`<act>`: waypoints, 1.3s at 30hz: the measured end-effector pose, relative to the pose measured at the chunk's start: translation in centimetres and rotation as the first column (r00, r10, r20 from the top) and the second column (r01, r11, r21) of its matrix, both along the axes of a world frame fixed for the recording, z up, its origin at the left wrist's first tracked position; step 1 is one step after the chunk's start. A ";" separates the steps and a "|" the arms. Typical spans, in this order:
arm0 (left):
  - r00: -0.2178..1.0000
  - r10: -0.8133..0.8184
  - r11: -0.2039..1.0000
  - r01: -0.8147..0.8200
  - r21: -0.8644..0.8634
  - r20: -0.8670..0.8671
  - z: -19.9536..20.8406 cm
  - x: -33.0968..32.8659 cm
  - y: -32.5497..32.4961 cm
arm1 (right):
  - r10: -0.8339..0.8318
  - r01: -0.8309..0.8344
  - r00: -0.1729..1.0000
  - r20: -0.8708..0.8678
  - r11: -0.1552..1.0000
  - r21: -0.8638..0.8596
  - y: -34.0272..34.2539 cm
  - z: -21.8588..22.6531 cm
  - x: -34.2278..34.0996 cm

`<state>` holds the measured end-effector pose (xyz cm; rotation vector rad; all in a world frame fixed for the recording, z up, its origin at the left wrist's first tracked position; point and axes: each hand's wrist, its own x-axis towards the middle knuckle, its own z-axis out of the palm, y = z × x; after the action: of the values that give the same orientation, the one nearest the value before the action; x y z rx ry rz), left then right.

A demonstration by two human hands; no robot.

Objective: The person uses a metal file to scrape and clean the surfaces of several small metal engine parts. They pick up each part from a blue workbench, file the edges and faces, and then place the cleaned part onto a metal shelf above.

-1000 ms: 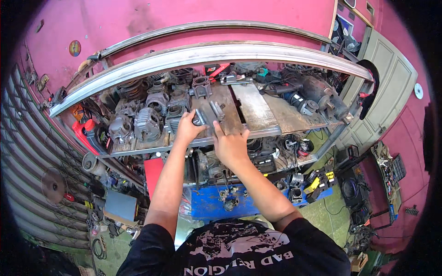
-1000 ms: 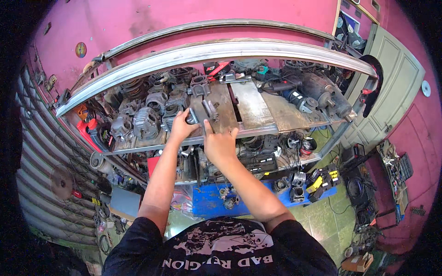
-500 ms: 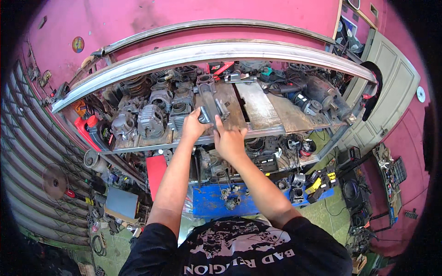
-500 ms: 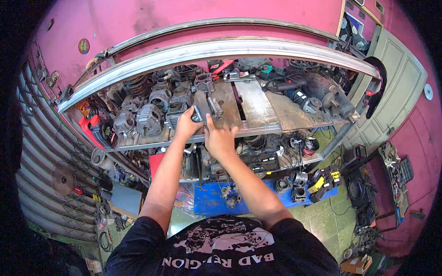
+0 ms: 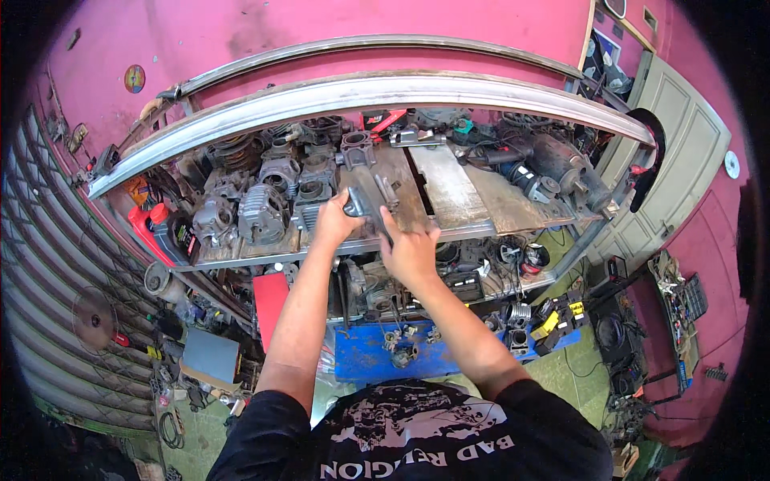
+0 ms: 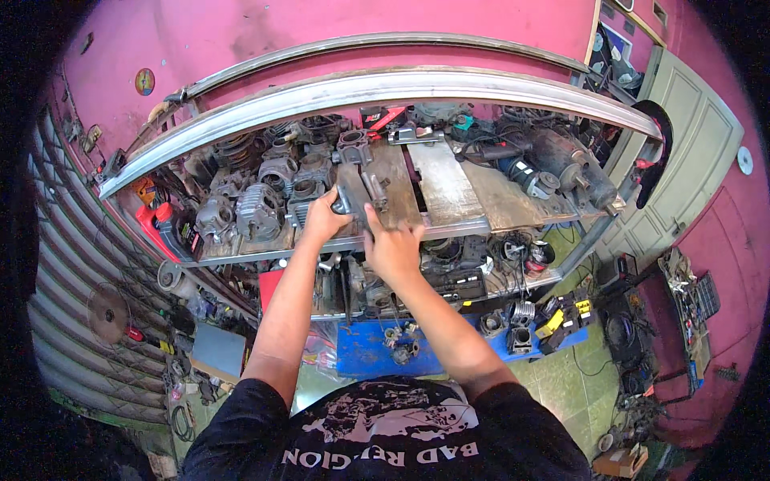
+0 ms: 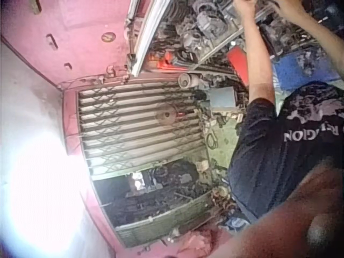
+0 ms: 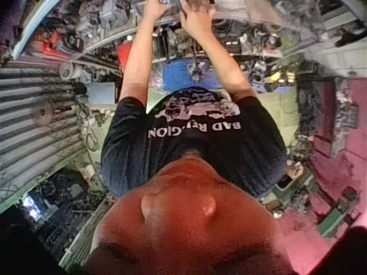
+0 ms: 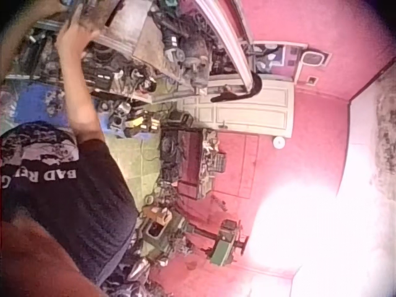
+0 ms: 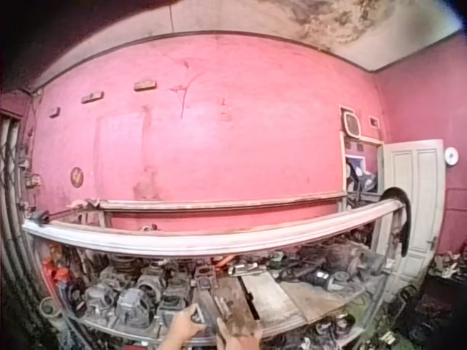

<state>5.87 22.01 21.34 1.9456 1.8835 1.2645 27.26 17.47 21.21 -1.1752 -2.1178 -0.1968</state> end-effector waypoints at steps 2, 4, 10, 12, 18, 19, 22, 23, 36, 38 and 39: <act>0.999 0.011 1.000 -0.012 -0.010 -0.032 0.4 1.0 -0.6 | -0.044 0.045 0.997 0.058 0.999 -0.026 1.2 1.5 -1.3; 0.998 0.032 0.999 -0.033 -0.019 -0.046 0.4 1.8 -0.5 | -0.099 0.092 0.994 0.050 0.988 0.122 3.1 0.8 -2.6; 0.996 0.090 0.992 -0.090 -0.088 -0.010 1.1 1.1 -0.8 | -0.143 0.129 0.985 0.095 0.981 0.145 -1.8 -1.8 -0.4; 0.993 0.105 0.990 -0.109 -0.092 -0.052 0.6 0.7 -0.5 | -0.126 0.124 0.992 0.020 0.990 0.066 -4.1 -3.2 1.4; 0.998 0.053 0.998 -0.053 -0.023 -0.029 0.2 1.2 -0.2 | -0.033 0.060 0.992 -0.125 0.974 0.219 -2.4 -2.2 1.4; 0.998 0.060 0.997 -0.061 -0.052 -0.024 0.6 1.7 -0.5 | -0.056 0.082 0.990 -0.126 0.974 0.212 -1.7 -1.9 1.1; 1.000 0.007 0.997 -0.006 -0.074 0.018 0.5 0.7 -0.6 | -0.074 0.122 0.962 -0.264 0.978 0.168 -1.1 0.6 0.6; 0.999 -0.025 0.997 0.027 -0.072 0.034 0.3 0.0 -0.7 | -0.102 0.101 0.952 -0.289 0.995 -0.020 -1.1 1.1 0.9; 0.903 0.102 0.989 -0.137 -0.056 -0.417 6.2 2.8 -0.8 | 0.043 -0.125 0.925 -0.377 0.972 -0.197 2.0 -2.4 5.6; 0.841 0.103 0.994 -0.106 0.025 -0.532 6.6 4.4 -1.2 | -0.011 -0.073 0.963 -0.269 0.951 -0.300 1.7 -0.5 4.2; 0.819 0.104 0.995 -0.092 0.050 -0.564 5.9 4.7 -0.3 | -0.015 -0.035 0.974 -0.228 0.976 -0.214 1.7 -0.8 3.8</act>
<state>10.54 21.72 27.23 2.4659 2.2521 0.7625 31.03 19.19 20.43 -1.2461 -1.9764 0.1725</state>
